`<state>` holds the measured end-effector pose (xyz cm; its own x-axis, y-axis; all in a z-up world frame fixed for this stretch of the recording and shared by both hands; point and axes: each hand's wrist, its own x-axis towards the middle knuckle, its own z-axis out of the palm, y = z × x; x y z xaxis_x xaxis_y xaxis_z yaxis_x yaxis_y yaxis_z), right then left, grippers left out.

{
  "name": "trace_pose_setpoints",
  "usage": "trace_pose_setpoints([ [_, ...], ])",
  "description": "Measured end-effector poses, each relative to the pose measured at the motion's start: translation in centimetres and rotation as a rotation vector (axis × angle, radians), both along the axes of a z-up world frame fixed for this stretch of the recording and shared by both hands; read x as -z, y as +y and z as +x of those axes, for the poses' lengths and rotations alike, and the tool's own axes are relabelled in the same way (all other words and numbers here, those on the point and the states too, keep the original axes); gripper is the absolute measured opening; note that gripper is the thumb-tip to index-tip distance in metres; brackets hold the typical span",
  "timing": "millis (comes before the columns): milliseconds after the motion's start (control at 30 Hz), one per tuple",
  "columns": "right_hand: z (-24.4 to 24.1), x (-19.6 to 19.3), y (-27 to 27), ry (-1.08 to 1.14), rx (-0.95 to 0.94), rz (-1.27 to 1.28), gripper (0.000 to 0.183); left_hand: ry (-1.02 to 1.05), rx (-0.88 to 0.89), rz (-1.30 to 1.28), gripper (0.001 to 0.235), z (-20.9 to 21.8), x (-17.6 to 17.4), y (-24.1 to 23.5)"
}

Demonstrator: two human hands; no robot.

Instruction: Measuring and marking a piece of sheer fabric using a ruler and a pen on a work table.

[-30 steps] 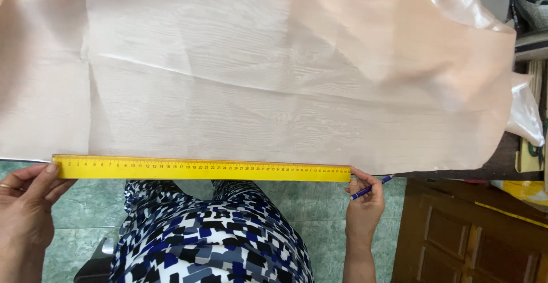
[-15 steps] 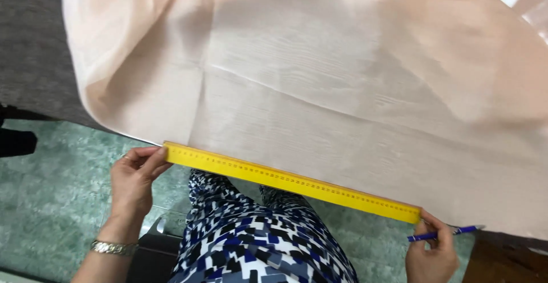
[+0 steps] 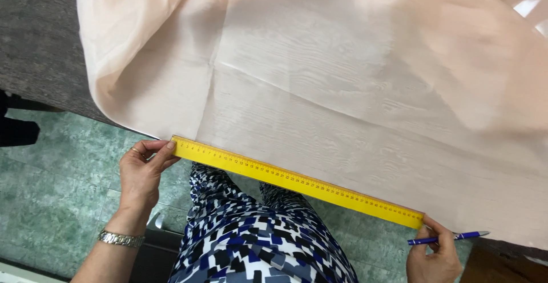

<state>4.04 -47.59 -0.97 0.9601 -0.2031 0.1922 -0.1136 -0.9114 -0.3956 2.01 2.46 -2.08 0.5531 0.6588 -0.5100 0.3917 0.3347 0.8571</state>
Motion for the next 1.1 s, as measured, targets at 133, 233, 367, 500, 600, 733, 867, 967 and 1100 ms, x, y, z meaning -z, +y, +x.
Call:
trace_pose_setpoints([
  [133, 0.4, -0.7, 0.4, 0.028, 0.01, -0.001, 0.017, -0.003, 0.012, 0.014, 0.012, -0.2, 0.5, 0.1],
  [233, 0.7, -1.2, 0.7, 0.052, 0.004, -0.004, 0.017, 0.017, 0.022, 0.021, 0.012, 0.0, 0.1, -0.1],
  [367, 0.6, -0.7, 0.0, 0.06, -0.013, -0.007, 0.018, 0.026, 0.039, 0.023, 0.012, -0.2, 0.3, 0.1],
  [500, 0.9, -1.6, 0.9, 0.107, 0.025, -0.001, 0.017, 0.019, 0.061, 0.043, 0.013, -0.3, 0.5, 0.0],
  [600, 0.9, -1.5, 0.7, 0.098, 0.024, 0.026, 0.019, 0.022, 0.05, 0.05, 0.013, -0.3, 0.4, -0.1],
  [733, 0.9, -1.2, 0.4, 0.101, 0.02, 0.014, 0.02, 0.016, 0.047, 0.056, 0.012, -0.5, 0.9, 0.1],
  [867, 0.9, -1.4, 0.6, 0.124, 0.031, 0.02, 0.02, 0.028, 0.062, 0.07, 0.011, -0.3, 0.2, -0.2],
  [967, 0.9, -1.3, 0.4, 0.1, 0.009, 0.019, 0.021, 0.033, 0.058, 0.071, 0.012, -0.4, 0.4, -0.1],
  [1100, 0.8, -1.2, 0.3, 0.096, 0.003, 0.028, 0.021, 0.029, 0.063, 0.073, 0.012, -0.5, 0.5, -0.1],
])
